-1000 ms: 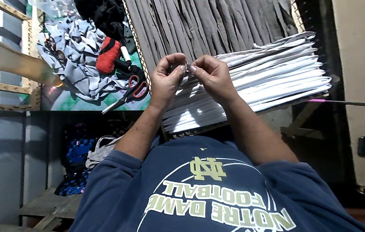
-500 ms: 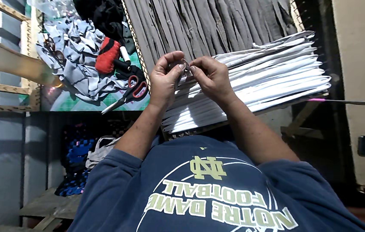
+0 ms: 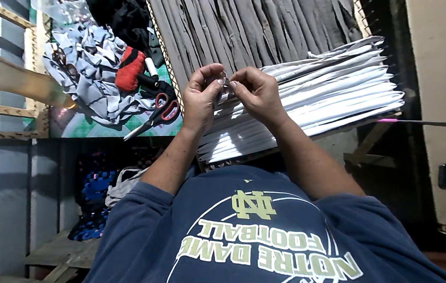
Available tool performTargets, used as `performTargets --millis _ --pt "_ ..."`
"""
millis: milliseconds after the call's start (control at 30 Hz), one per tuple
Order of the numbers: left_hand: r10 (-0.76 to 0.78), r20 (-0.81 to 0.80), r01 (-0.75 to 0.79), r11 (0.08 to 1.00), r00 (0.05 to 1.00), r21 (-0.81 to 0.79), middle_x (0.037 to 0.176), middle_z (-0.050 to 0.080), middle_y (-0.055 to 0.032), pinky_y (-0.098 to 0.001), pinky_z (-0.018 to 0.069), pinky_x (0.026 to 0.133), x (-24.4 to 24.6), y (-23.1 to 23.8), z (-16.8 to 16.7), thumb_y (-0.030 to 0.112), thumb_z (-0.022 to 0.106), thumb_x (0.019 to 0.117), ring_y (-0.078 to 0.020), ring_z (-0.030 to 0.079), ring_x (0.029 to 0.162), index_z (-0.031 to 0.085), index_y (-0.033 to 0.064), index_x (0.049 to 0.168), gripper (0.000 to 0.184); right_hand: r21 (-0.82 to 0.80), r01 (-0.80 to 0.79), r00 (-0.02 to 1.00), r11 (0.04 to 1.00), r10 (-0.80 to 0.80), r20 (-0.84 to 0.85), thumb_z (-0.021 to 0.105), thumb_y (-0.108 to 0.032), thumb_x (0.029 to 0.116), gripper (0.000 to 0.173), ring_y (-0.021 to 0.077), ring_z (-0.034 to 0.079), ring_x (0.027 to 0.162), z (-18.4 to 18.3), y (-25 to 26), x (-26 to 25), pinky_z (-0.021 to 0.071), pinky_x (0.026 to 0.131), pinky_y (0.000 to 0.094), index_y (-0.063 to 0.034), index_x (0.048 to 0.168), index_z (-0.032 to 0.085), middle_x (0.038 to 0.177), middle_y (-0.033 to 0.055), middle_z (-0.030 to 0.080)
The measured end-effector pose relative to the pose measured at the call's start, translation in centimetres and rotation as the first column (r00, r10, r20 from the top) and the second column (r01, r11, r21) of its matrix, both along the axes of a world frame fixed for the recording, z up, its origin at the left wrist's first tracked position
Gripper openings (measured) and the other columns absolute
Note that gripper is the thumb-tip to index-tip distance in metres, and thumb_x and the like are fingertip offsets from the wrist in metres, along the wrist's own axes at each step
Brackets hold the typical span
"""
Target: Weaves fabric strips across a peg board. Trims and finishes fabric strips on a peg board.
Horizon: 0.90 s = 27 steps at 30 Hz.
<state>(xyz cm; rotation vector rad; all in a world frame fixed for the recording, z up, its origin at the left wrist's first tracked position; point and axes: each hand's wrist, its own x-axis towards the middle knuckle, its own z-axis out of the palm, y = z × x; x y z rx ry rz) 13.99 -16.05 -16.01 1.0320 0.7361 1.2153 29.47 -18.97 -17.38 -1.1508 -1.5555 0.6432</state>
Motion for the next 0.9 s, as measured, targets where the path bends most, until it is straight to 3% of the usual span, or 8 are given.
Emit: performTargets --millis 133,267,333,467,567,667,800,900 --pt "0.008 -0.014 -0.009 1.000 1.000 -0.015 0.106 0.068 -0.0046 -0.0300 0.0581 0.082 0.1 -0.2 0.1 -0.008 0.057 0.0945 -0.0122 0.067 0.093 0.062 0.0017 0.115 0.023 -0.012 0.023 1.000 1.000 -0.023 -0.001 0.057 -0.010 0.1008 0.017 0.0014 0.057 0.071 -0.2 0.1 -0.2 0.0495 0.067 0.0172 0.0024 0.104 0.069 0.088 0.0051 0.065" --pt "0.014 0.008 -0.013 0.999 1.000 -0.034 0.105 0.067 -0.0049 -0.0291 0.0579 0.080 0.1 -0.3 0.2 -0.009 0.058 0.0941 -0.0121 0.066 0.091 0.062 0.0020 0.114 0.023 -0.012 0.026 0.999 1.000 -0.027 -0.045 0.060 -0.007 0.0991 0.012 0.0006 0.052 0.064 -0.2 0.2 -0.4 0.0469 0.061 0.0162 0.0036 0.105 0.060 0.081 0.0025 0.059" --pt "0.021 0.004 -0.021 0.998 1.000 -0.053 0.106 0.066 -0.0048 -0.0293 0.0579 0.081 0.1 -0.4 0.3 -0.008 0.057 0.0947 -0.0122 0.066 0.091 0.062 0.0024 0.114 0.023 0.016 0.048 0.999 0.999 -0.048 -0.004 0.060 -0.008 0.0993 0.013 0.0016 0.053 0.066 -0.3 0.2 -0.5 0.0463 0.062 0.0164 0.0038 0.103 0.064 0.082 0.0044 0.061" --pt "0.036 0.042 -0.033 0.997 0.998 -0.072 0.103 0.066 -0.0055 -0.0301 0.0583 0.081 0.3 -0.2 0.3 -0.009 0.057 0.0944 -0.0128 0.066 0.088 0.061 0.0010 0.115 0.023 0.153 0.033 0.986 0.988 -0.058 0.157 0.056 -0.007 0.0991 0.019 0.0123 0.062 0.073 -0.8 0.0 -0.3 0.0527 0.068 0.0250 0.0043 0.103 0.071 0.092 0.0146 0.068" --pt "0.044 0.065 -0.039 0.996 0.997 -0.083 0.098 0.065 -0.0051 -0.0287 0.0588 0.078 0.4 -0.2 0.5 -0.010 0.057 0.0947 -0.0125 0.066 0.082 0.060 0.0013 0.114 0.023 0.225 0.014 0.964 0.974 -0.073 0.256 0.063 -0.010 0.0943 0.021 0.0190 0.060 0.070 -0.9 -0.2 -0.5 0.0513 0.064 0.0330 0.0055 0.106 0.071 0.087 0.0155 0.067" --pt "0.039 0.053 -0.036 0.998 0.998 -0.051 0.098 0.065 -0.0045 -0.0279 0.0581 0.077 0.3 -0.1 0.3 -0.010 0.057 0.0947 -0.0115 0.065 0.083 0.060 0.0018 0.115 0.023 0.234 0.069 0.938 0.970 -0.143 0.317 0.068 -0.014 0.0945 0.022 0.0233 0.060 0.071 -0.8 -0.4 -0.9 0.0512 0.068 0.0397 0.0035 0.107 0.072 0.086 0.0152 0.067" --pt "0.038 0.006 -0.038 0.999 0.999 0.013 0.104 0.066 -0.0044 -0.0281 0.0578 0.081 0.3 -0.1 0.0 -0.009 0.059 0.0941 -0.0107 0.066 0.088 0.060 0.0008 0.117 0.025 0.275 0.127 0.928 0.953 -0.212 0.307 0.063 -0.011 0.0966 0.018 0.0221 0.059 0.068 -1.1 -0.2 -1.3 0.0497 0.065 0.0384 0.0028 0.104 0.073 0.082 0.0138 0.067" --pt "0.031 -0.018 -0.030 0.998 0.999 0.051 0.109 0.065 -0.0045 -0.0295 0.0575 0.085 0.2 -0.1 -0.1 -0.008 0.060 0.0938 -0.0114 0.065 0.094 0.060 0.0006 0.119 0.026 0.258 0.141 0.948 0.956 -0.206 0.242 0.059 -0.008 0.0993 0.020 0.0204 0.065 0.074 -1.2 -0.2 -1.3 0.0544 0.069 0.0343 0.0035 0.103 0.074 0.088 0.0150 0.071"
